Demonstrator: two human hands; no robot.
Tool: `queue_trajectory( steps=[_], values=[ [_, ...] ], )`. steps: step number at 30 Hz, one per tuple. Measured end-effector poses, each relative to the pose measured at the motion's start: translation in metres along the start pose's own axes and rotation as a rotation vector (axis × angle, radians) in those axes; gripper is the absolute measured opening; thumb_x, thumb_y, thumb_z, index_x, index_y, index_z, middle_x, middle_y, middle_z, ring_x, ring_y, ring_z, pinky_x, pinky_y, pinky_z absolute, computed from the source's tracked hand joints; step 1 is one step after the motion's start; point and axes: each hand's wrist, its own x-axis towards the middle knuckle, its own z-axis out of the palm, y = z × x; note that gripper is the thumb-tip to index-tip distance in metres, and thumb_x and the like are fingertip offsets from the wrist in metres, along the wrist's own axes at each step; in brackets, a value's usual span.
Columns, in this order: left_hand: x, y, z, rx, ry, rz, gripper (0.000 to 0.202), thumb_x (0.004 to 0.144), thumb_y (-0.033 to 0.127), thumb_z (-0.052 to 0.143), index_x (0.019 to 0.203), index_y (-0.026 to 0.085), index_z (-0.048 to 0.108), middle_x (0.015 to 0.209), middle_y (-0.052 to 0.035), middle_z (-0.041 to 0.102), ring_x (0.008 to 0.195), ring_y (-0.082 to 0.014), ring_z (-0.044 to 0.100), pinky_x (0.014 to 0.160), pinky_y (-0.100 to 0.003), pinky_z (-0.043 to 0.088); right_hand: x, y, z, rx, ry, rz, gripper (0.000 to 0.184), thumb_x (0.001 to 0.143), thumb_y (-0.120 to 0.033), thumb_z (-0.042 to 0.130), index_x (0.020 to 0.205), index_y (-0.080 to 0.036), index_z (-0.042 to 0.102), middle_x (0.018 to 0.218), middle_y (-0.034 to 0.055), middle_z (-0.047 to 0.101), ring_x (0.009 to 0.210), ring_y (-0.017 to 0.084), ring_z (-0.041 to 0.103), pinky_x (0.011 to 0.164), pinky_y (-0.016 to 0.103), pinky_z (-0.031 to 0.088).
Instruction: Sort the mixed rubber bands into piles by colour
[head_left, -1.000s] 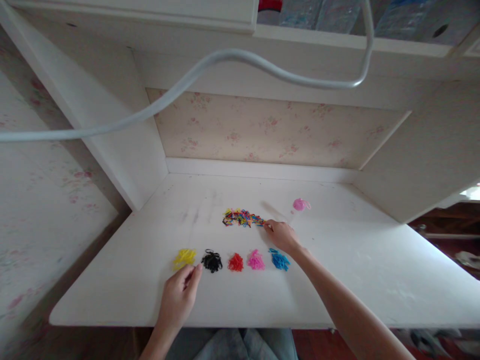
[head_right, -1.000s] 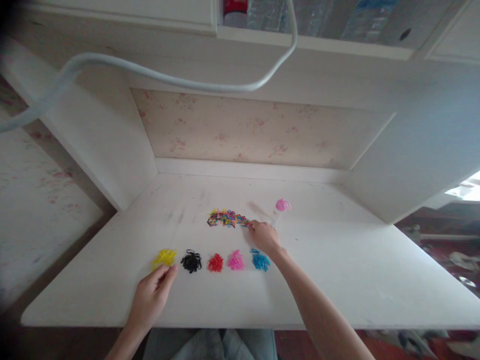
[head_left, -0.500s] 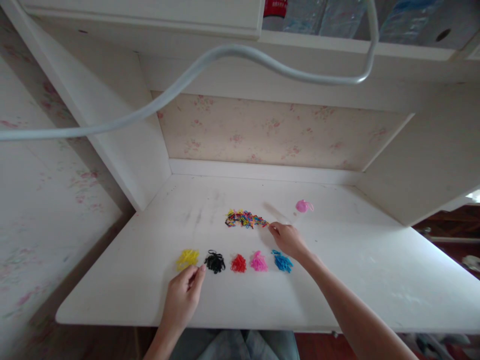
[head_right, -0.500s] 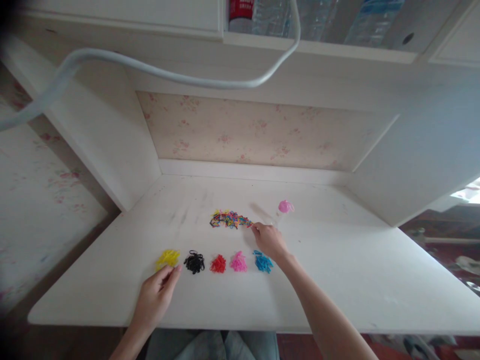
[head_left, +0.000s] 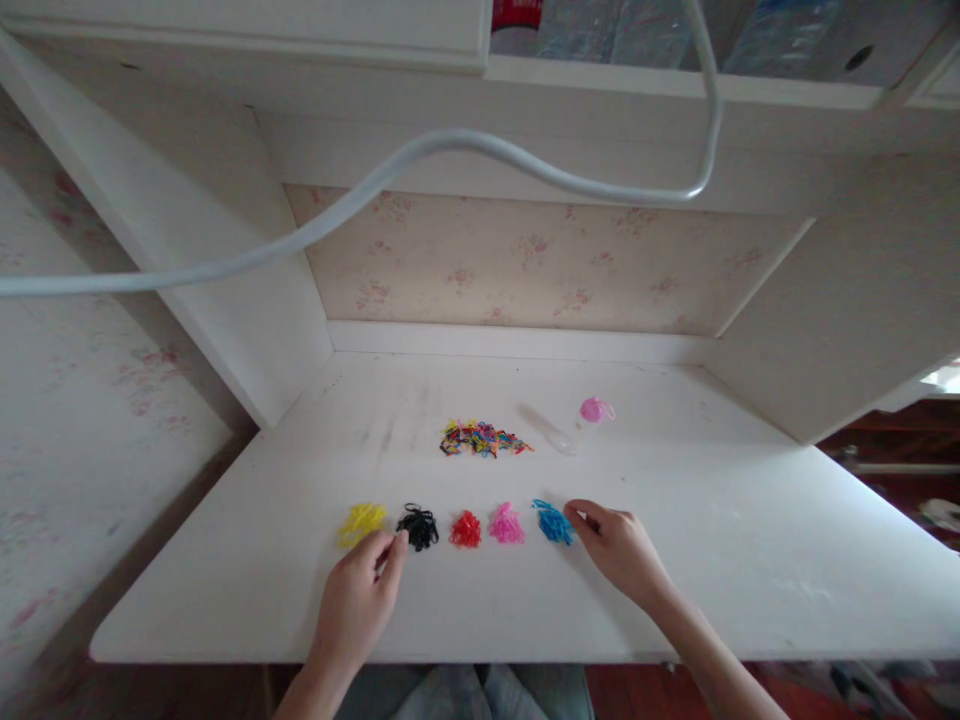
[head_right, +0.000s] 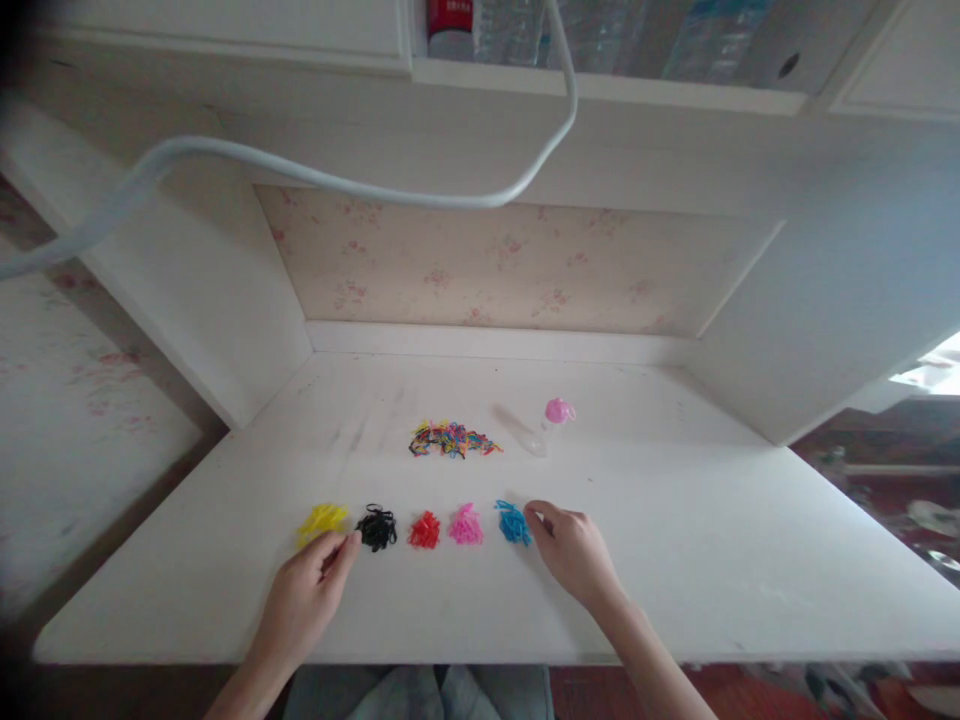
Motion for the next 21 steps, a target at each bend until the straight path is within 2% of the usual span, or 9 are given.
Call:
queue_trajectory(
  steps=[3, 6, 10, 13, 16, 21],
  values=[
    [0.012, 0.023, -0.001, 0.108, -0.053, 0.127, 0.03, 0.088, 0.04, 0.042, 0.069, 0.02, 0.052, 0.069, -0.0001, 0.058, 0.066, -0.0126, 0.055, 0.063, -0.023, 0.038, -0.001, 0.02, 0.0, 0.081, 0.101, 0.137, 0.043, 0.083, -0.053, 0.041, 0.09, -0.022, 0.07, 0.051, -0.0016, 0.056, 0.049, 0.013, 0.05, 0.052, 0.022, 0.035],
    [0.034, 0.049, 0.004, 0.182, -0.136, 0.185, 0.03, 0.09, 0.038, 0.038, 0.07, 0.021, 0.054, 0.074, -0.0008, 0.061, 0.07, -0.0129, 0.056, 0.066, -0.023, 0.039, -0.002, 0.039, 0.001, 0.193, 0.204, 0.279, 0.049, 0.08, -0.057, 0.043, 0.094, -0.018, 0.07, 0.057, -0.0002, 0.059, 0.052, 0.013, 0.051, 0.052, 0.022, 0.036],
    [0.073, 0.071, 0.029, 0.338, -0.251, 0.211, 0.022, 0.087, 0.036, 0.043, 0.083, 0.024, 0.061, 0.091, -0.0009, 0.065, 0.081, -0.0136, 0.06, 0.073, -0.024, 0.041, -0.001, 0.047, 0.003, 0.282, 0.238, 0.309, 0.051, 0.078, -0.058, 0.044, 0.095, -0.016, 0.069, 0.064, 0.0013, 0.062, 0.056, 0.013, 0.051, 0.053, 0.023, 0.036],
    [0.098, 0.079, 0.055, 0.429, -0.277, 0.201, 0.02, 0.085, 0.035, 0.045, 0.087, 0.025, 0.063, 0.098, -0.0004, 0.064, 0.084, -0.0144, 0.061, 0.073, -0.025, 0.042, -0.002, 0.043, 0.002, 0.283, 0.201, 0.295, 0.05, 0.079, -0.057, 0.044, 0.093, -0.017, 0.069, 0.061, 0.0002, 0.06, 0.054, 0.013, 0.05, 0.053, 0.023, 0.036],
    [0.113, 0.082, 0.076, 0.462, -0.253, 0.174, 0.022, 0.085, 0.036, 0.045, 0.091, 0.023, 0.063, 0.106, -0.0035, 0.061, 0.085, -0.0152, 0.061, 0.072, -0.026, 0.043, -0.003, 0.042, 0.001, 0.303, 0.209, 0.29, 0.048, 0.079, -0.057, 0.045, 0.093, -0.018, 0.069, 0.065, 0.0012, 0.062, 0.058, 0.014, 0.052, 0.056, 0.023, 0.037],
    [0.121, 0.085, 0.093, 0.503, -0.217, 0.167, 0.027, 0.088, 0.035, 0.041, 0.094, 0.02, 0.062, 0.111, -0.0076, 0.057, 0.091, -0.0175, 0.059, 0.075, -0.029, 0.043, -0.002, 0.044, 0.003, 0.351, 0.215, 0.283, 0.05, 0.079, -0.057, 0.044, 0.094, -0.017, 0.069, 0.066, 0.0025, 0.063, 0.058, 0.014, 0.052, 0.054, 0.023, 0.036]
  ],
)
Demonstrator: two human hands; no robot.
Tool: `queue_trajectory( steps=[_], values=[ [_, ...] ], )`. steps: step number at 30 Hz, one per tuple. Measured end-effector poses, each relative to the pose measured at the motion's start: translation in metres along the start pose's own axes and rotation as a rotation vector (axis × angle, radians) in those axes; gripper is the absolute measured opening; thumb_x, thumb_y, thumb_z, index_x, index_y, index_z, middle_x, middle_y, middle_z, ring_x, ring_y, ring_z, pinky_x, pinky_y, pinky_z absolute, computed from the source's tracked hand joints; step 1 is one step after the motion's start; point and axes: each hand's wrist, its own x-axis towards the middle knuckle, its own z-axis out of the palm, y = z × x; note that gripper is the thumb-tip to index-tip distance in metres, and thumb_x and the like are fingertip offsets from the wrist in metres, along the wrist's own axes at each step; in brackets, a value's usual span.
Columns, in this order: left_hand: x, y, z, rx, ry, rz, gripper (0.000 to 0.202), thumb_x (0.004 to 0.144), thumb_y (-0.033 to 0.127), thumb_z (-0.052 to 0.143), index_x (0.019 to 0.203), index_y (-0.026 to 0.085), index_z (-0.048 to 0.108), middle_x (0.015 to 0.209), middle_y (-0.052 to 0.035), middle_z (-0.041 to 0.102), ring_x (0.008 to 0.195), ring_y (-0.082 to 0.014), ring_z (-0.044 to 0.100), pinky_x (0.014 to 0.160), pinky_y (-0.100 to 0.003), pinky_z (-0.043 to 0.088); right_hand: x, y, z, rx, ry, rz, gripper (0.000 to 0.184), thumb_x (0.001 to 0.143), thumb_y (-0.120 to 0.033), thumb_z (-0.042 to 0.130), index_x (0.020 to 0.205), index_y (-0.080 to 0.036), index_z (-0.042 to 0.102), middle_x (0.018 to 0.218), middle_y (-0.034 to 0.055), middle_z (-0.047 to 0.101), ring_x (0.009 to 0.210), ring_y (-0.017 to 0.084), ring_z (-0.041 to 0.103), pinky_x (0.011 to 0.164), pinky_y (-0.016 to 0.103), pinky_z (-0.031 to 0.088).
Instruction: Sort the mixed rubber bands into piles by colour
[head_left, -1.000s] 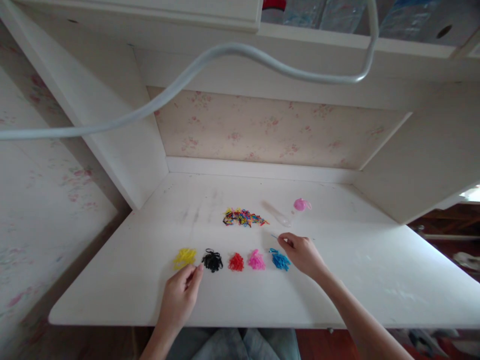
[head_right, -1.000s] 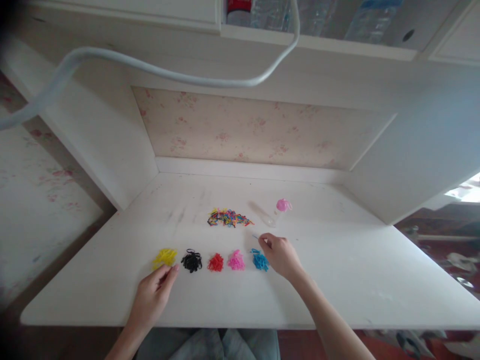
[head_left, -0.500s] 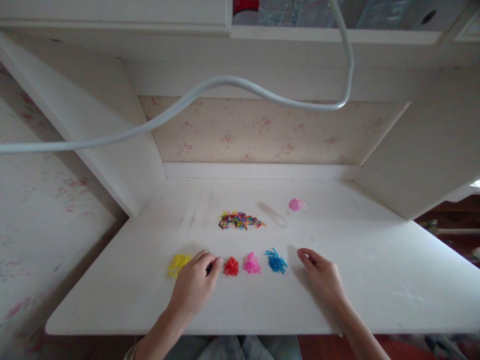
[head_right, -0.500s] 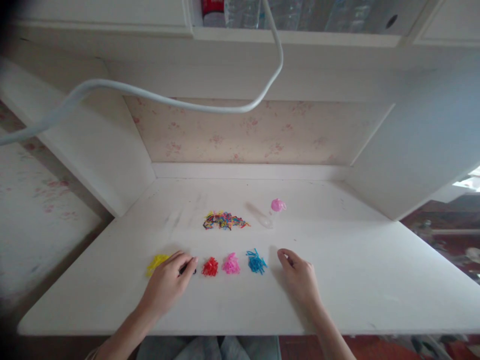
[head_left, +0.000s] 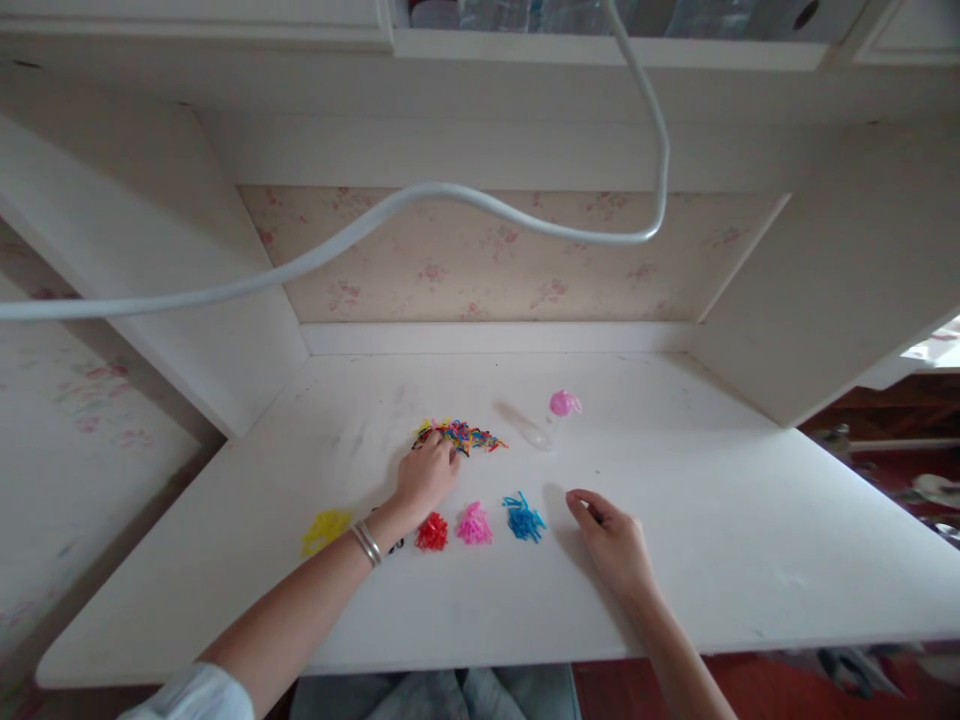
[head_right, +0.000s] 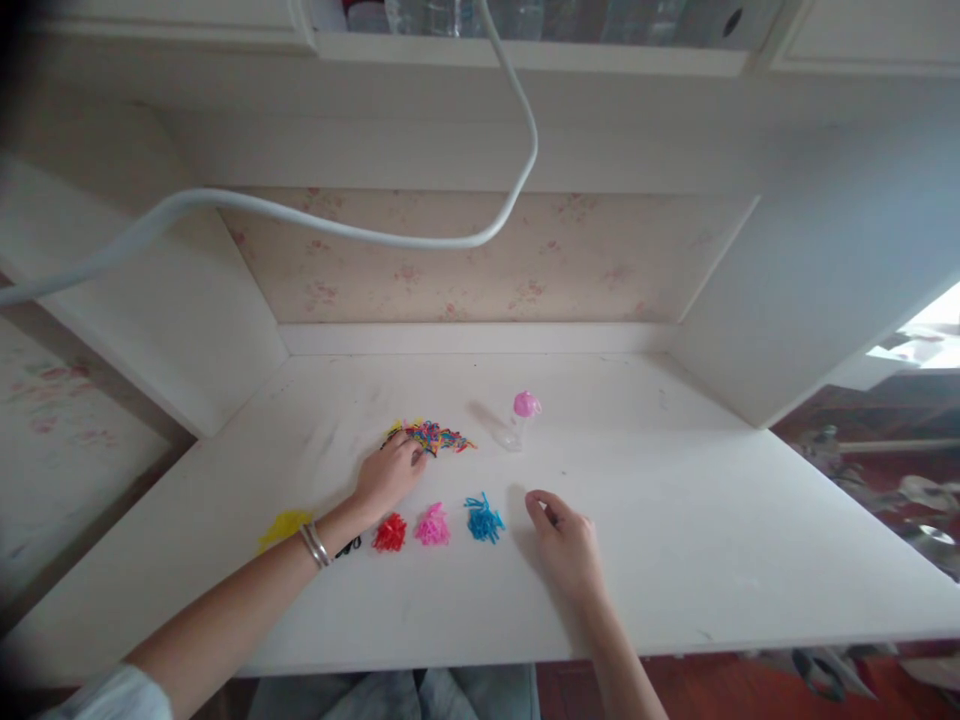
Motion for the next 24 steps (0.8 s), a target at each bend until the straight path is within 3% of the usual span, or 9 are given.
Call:
queue_trajectory(
  steps=[17, 24],
  values=[
    [-0.002, -0.012, -0.019, 0.087, 0.042, 0.054, 0.031, 0.093, 0.033, 0.032, 0.097, 0.022, 0.061, 0.109, -0.0053, 0.054, 0.076, -0.0141, 0.059, 0.065, -0.026, 0.042, -0.001, -0.004, 0.0, -0.009, -0.009, -0.02, 0.048, 0.08, -0.056, 0.045, 0.092, -0.017, 0.069, 0.059, 0.0004, 0.058, 0.053, 0.012, 0.046, 0.052, 0.023, 0.033],
    [-0.005, -0.01, -0.027, 0.037, 0.056, 0.053, 0.028, 0.092, 0.031, 0.036, 0.096, 0.023, 0.062, 0.109, -0.0046, 0.056, 0.081, -0.0142, 0.06, 0.068, -0.027, 0.043, -0.002, -0.01, -0.003, -0.015, -0.011, -0.023, 0.047, 0.08, -0.055, 0.044, 0.09, -0.017, 0.07, 0.056, -0.0004, 0.054, 0.051, 0.012, 0.044, 0.05, 0.022, 0.032]
  ],
)
